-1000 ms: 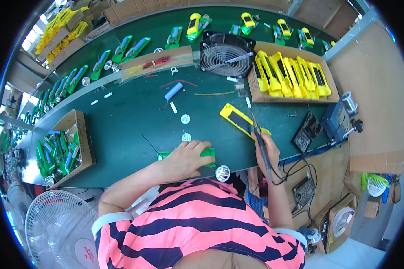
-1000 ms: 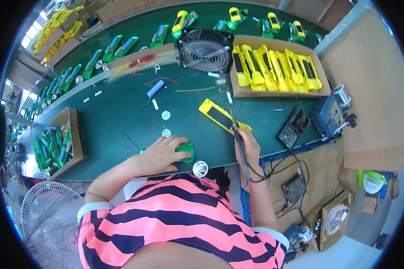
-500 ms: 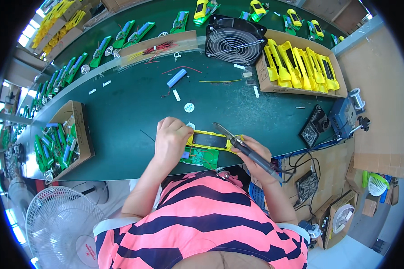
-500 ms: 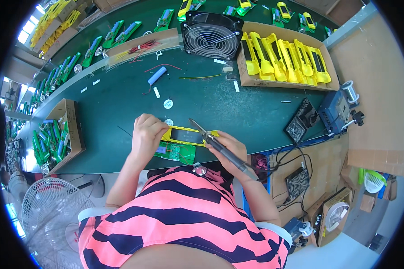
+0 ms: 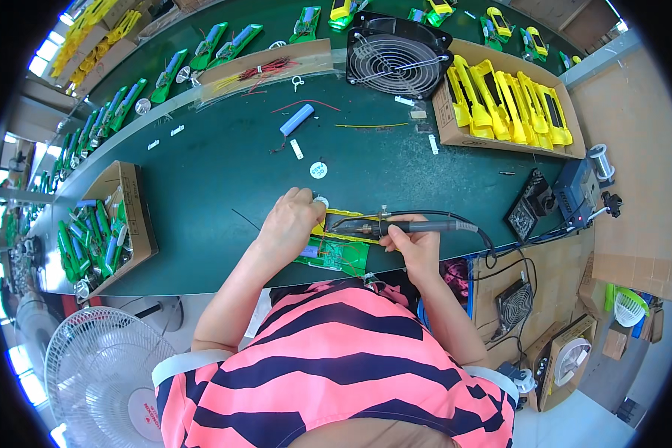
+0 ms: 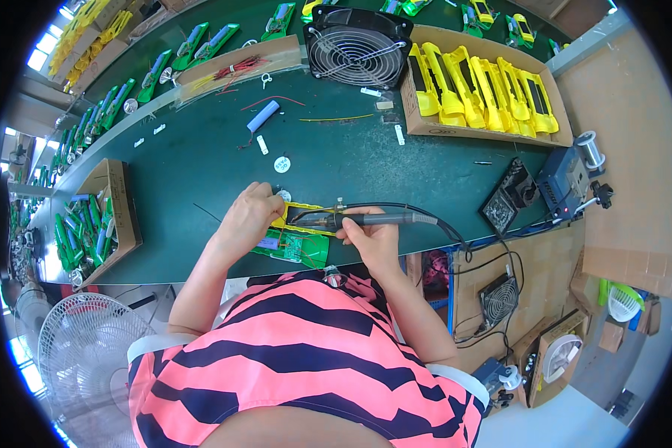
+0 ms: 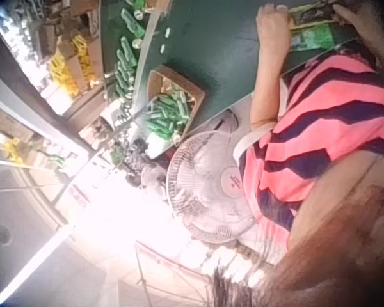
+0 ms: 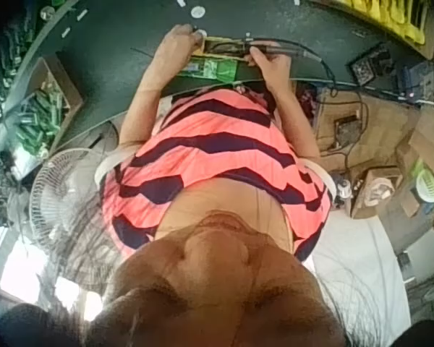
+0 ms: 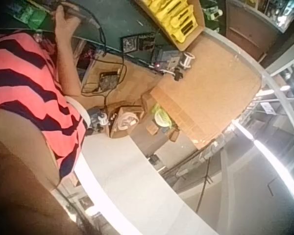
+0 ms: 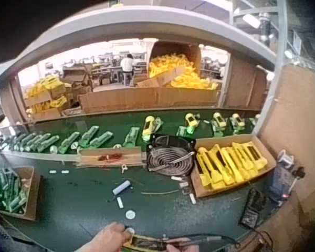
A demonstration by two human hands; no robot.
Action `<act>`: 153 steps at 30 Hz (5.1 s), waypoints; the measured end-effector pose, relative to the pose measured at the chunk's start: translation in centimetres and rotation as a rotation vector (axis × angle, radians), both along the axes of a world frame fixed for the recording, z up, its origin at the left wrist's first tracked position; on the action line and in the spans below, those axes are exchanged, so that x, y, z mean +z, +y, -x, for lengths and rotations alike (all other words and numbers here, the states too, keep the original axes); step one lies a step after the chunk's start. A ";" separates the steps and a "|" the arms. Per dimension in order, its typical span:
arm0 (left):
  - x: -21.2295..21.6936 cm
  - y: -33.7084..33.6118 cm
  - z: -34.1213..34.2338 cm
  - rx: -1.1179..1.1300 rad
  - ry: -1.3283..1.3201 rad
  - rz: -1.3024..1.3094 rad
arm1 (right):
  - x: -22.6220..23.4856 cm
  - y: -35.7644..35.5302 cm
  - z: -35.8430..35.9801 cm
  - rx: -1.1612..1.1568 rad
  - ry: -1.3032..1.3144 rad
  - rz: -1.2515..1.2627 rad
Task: Soldering electrical wires and components into flashlight housings on an assembly line.
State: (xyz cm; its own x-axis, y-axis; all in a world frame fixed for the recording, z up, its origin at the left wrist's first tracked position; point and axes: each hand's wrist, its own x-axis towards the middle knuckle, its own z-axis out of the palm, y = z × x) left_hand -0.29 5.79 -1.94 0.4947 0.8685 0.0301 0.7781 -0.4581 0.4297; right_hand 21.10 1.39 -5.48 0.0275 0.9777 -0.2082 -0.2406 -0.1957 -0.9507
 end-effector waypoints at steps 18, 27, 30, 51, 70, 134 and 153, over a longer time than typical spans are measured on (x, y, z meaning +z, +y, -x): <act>-0.5 0.0 -0.1 0.008 0.016 -0.015 | -0.2 -0.5 -1.1 0.026 0.008 -0.096; -0.5 0.1 -0.2 0.007 0.058 -0.066 | 0.9 -1.5 -3.7 0.130 -0.773 -0.566; -0.3 0.1 -0.7 0.005 0.058 -0.061 | 1.3 -1.3 -3.9 0.166 -0.848 -0.519; -0.3 -3.0 -4.0 -0.270 -0.202 -0.251 | 1.4 -1.3 -5.5 0.257 -0.856 -0.384; -2.2 -2.0 -6.2 0.101 -0.187 -0.167 | 0.4 -0.7 -6.7 0.074 -0.201 -0.512; -1.9 -4.0 -4.9 0.041 -0.394 -0.272 | 1.5 0.4 -3.8 0.387 -0.733 -0.397; -1.7 -4.8 -3.8 0.229 -0.486 -0.072 | -1.5 -5.4 -2.8 -0.225 -0.102 -0.259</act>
State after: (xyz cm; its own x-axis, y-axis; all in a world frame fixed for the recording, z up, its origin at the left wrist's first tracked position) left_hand 3.52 1.02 -3.61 0.2077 0.9398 0.2714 0.5810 -0.3417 0.7387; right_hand 23.92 -4.05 -6.96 0.2564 0.9646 0.0609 -0.1516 0.1024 -0.9831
